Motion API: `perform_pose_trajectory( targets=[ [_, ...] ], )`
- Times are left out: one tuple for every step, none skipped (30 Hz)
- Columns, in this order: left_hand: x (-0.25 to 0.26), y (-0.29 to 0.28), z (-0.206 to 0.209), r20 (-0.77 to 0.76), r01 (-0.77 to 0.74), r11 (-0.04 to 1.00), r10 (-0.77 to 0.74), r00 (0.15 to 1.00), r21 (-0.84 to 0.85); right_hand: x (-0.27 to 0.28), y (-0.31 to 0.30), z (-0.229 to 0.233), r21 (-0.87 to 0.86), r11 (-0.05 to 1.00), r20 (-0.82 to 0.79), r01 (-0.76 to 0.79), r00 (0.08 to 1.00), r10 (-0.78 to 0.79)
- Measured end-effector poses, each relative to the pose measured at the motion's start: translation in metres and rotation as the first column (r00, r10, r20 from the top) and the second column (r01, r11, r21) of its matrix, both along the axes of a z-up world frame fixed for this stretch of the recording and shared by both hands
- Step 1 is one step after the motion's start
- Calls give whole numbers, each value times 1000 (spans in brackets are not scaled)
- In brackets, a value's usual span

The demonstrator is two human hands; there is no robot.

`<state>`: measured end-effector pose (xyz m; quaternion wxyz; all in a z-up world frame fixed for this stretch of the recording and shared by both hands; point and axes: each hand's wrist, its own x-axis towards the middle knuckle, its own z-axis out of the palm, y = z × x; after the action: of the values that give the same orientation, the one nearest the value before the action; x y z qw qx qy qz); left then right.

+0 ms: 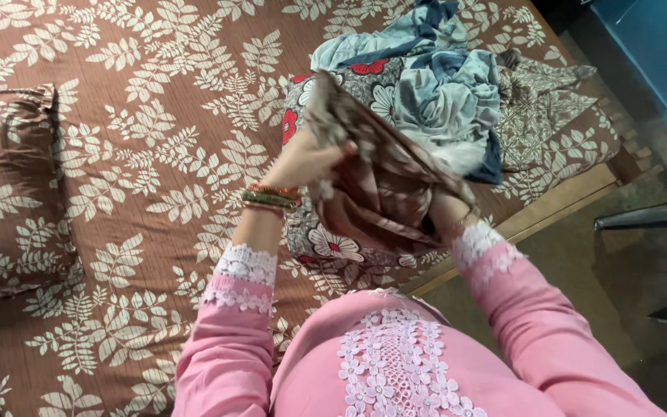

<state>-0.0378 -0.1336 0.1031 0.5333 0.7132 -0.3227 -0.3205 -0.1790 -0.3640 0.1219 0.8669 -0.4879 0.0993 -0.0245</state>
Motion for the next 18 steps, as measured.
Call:
perform_pose_trajectory(
  targets=[
    [10,0,-2,58,-98,993,95,994,66,-1,1,0,8,1000,-3,-9,1000,9],
    [19,3,-6,125,-203,971,188,974,123,0,2,2,14,1000,-6,-18,1000,18],
    [25,14,-13,219,-228,966,198,955,122,1,1,4,20,999,-9,-28,1000,29],
    [31,28,-21,311,-252,960,205,928,119,1,0,6,21,999,-10,-33,999,33],
    [36,39,-32,400,-275,955,210,892,113,0,-2,8,27,999,-11,-38,999,38],
    [42,49,-45,292,-337,910,263,919,241,-3,-5,10,30,999,-15,-41,999,41],
    [49,61,-61,186,-374,849,326,927,373,-8,-11,12,35,999,-18,-27,999,28],
    [56,70,-82,42,-451,842,460,887,296,-14,-21,16,30,1000,-15,0,1000,0],
    [66,84,-103,-114,-532,815,565,817,231,-21,-34,21,30,999,-9,33,999,-32],
    [74,105,-125,-40,-613,788,615,788,54,-33,-48,24,16,991,20,133,991,-133],
    [82,126,-146,22,-660,740,667,745,-130,-44,-65,28,4,966,64,259,964,-259],
    [97,146,-162,-278,-766,629,718,638,-133,-55,-84,30,-1,925,113,380,919,-377],
    [108,162,-176,-551,-856,509,691,469,-90,-66,-105,31,1,870,165,493,858,-487],
    [117,175,-187,-480,-878,479,767,426,-14,-74,-123,26,110,878,215,467,851,-479],
    [122,186,-193,-400,-896,439,833,382,59,-76,-138,14,216,877,265,429,839,-476],
    [125,195,-196,-316,-912,389,888,334,130,-78,-154,1,240,810,230,535,779,-583],
    [130,202,-193,-468,-927,374,826,314,38,-78,-172,-12,255,760,206,598,734,-647],
    [133,208,-185,-606,-938,343,738,297,-42,-81,-187,-27,274,692,168,668,675,-718]
  ],
)
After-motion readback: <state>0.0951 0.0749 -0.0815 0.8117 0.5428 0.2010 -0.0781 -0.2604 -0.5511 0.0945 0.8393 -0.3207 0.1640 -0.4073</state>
